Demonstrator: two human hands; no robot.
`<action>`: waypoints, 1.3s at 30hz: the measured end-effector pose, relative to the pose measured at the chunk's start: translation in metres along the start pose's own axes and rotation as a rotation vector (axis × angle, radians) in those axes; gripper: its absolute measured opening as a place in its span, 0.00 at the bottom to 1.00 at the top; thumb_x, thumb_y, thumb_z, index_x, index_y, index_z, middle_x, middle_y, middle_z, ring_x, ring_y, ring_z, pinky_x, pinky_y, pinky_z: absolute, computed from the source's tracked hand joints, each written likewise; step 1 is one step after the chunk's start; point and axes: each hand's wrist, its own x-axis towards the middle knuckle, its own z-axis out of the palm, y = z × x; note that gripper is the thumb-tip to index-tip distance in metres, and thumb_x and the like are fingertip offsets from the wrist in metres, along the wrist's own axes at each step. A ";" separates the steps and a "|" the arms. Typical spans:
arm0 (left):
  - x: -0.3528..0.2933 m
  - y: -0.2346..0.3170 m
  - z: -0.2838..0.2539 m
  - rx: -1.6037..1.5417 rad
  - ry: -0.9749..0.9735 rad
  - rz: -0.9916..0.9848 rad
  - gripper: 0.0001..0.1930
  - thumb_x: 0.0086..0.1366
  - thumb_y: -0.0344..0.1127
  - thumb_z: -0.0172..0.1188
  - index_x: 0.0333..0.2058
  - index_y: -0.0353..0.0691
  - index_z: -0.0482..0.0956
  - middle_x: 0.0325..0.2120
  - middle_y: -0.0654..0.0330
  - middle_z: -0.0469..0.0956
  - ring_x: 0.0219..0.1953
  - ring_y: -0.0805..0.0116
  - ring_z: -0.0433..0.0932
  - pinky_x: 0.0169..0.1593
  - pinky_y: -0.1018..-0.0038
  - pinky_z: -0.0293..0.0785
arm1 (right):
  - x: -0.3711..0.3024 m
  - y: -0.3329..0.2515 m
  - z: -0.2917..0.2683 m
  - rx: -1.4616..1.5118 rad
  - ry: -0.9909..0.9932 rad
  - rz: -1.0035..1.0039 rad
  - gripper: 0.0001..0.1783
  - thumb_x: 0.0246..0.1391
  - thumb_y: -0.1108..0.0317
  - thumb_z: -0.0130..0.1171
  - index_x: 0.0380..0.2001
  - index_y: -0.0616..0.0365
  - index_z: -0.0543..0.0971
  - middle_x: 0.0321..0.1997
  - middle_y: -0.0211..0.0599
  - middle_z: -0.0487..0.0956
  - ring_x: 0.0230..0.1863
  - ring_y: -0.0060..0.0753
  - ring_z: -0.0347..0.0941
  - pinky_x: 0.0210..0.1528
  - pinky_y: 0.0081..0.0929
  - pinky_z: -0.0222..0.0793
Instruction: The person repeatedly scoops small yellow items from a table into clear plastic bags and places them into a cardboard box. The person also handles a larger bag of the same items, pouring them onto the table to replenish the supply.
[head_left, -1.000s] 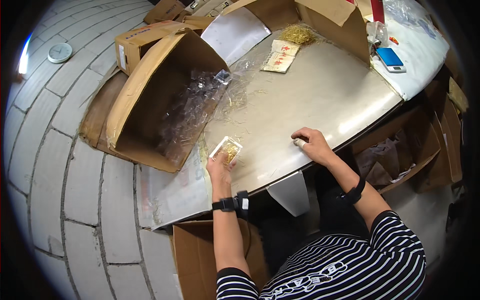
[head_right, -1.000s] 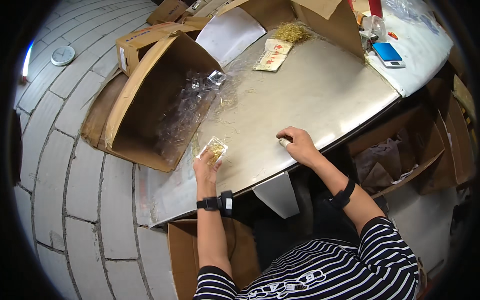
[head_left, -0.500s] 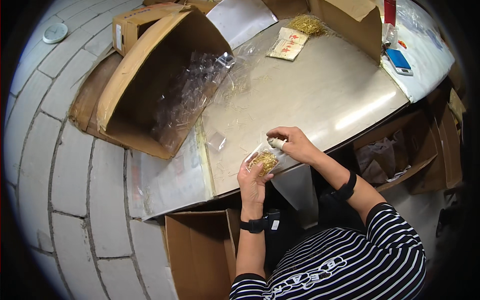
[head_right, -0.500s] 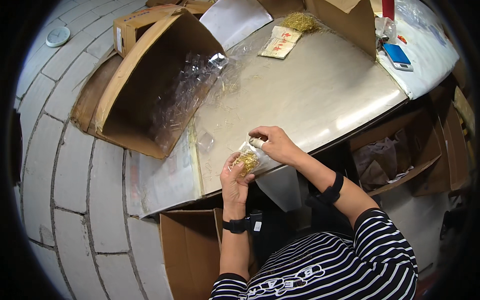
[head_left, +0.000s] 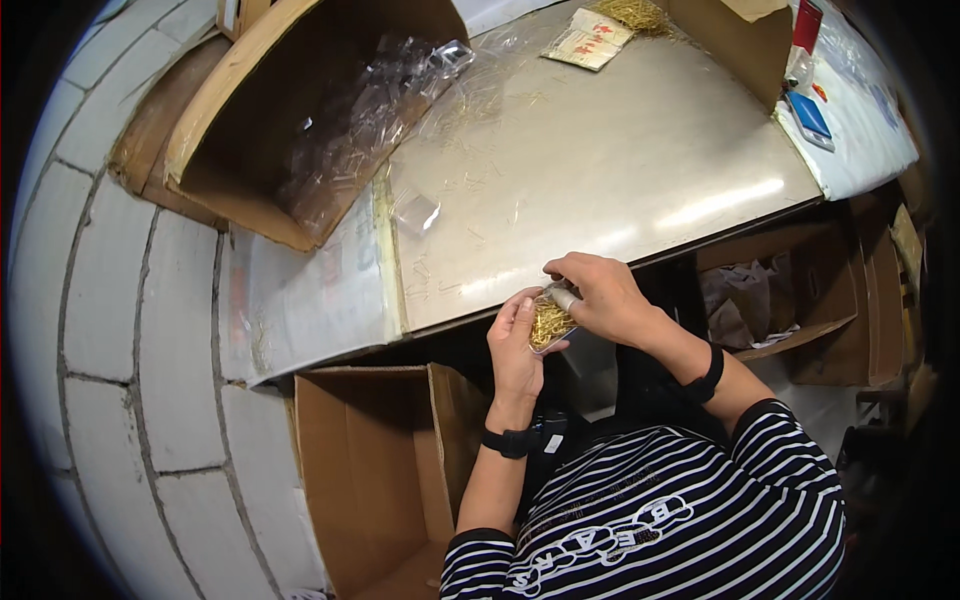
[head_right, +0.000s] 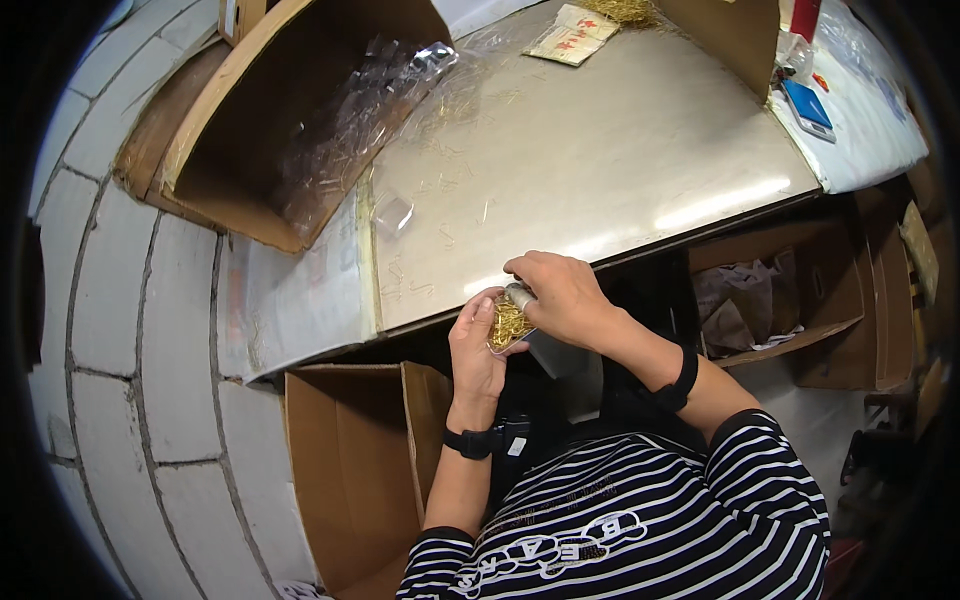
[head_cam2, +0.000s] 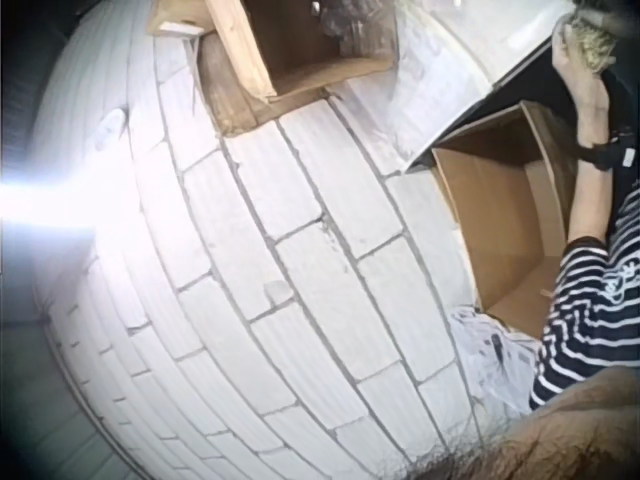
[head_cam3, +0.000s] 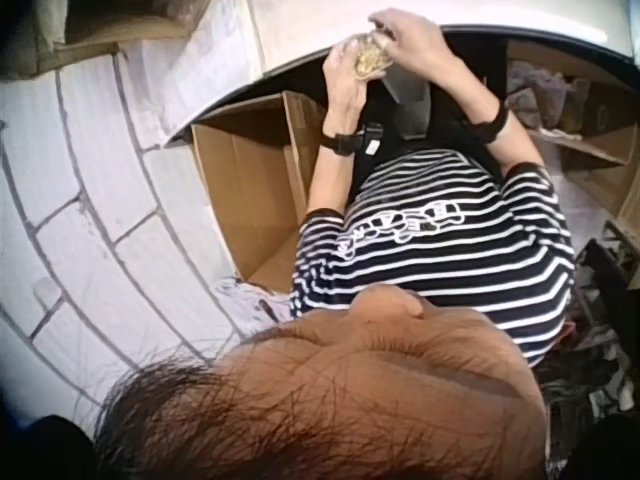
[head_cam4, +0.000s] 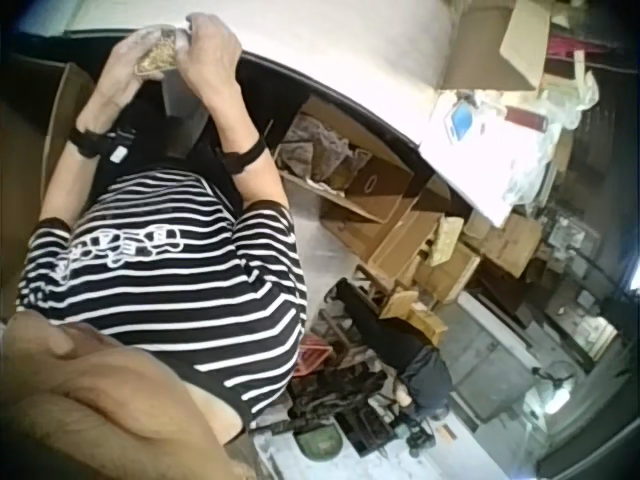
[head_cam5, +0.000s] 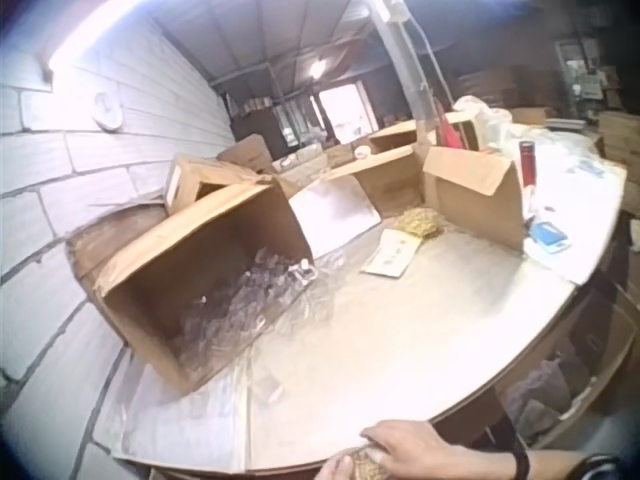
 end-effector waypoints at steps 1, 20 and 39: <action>-0.003 -0.001 0.002 -0.017 0.000 -0.002 0.18 0.69 0.41 0.46 0.47 0.32 0.69 0.37 0.55 0.77 0.33 0.69 0.81 0.26 0.75 0.82 | -0.003 0.001 0.001 -0.022 0.003 -0.022 0.14 0.46 0.71 0.57 0.39 0.61 0.77 0.36 0.44 0.78 0.37 0.47 0.75 0.39 0.35 0.70; -0.035 0.026 -0.009 -0.114 -0.022 0.063 0.21 0.71 0.45 0.39 0.46 0.31 0.70 0.37 0.54 0.76 0.34 0.68 0.80 0.26 0.76 0.82 | -0.032 -0.017 -0.017 0.114 0.048 -0.476 0.25 0.49 0.70 0.59 0.52 0.59 0.71 0.55 0.45 0.73 0.58 0.45 0.68 0.60 0.41 0.61; -0.074 0.060 -0.045 -0.130 0.097 0.057 0.19 0.71 0.43 0.39 0.47 0.32 0.68 0.40 0.53 0.75 0.37 0.65 0.80 0.27 0.73 0.84 | -0.032 -0.055 0.015 -0.016 -0.026 -0.746 0.16 0.35 0.71 0.67 0.32 0.58 0.77 0.51 0.40 0.74 0.58 0.47 0.67 0.52 0.39 0.69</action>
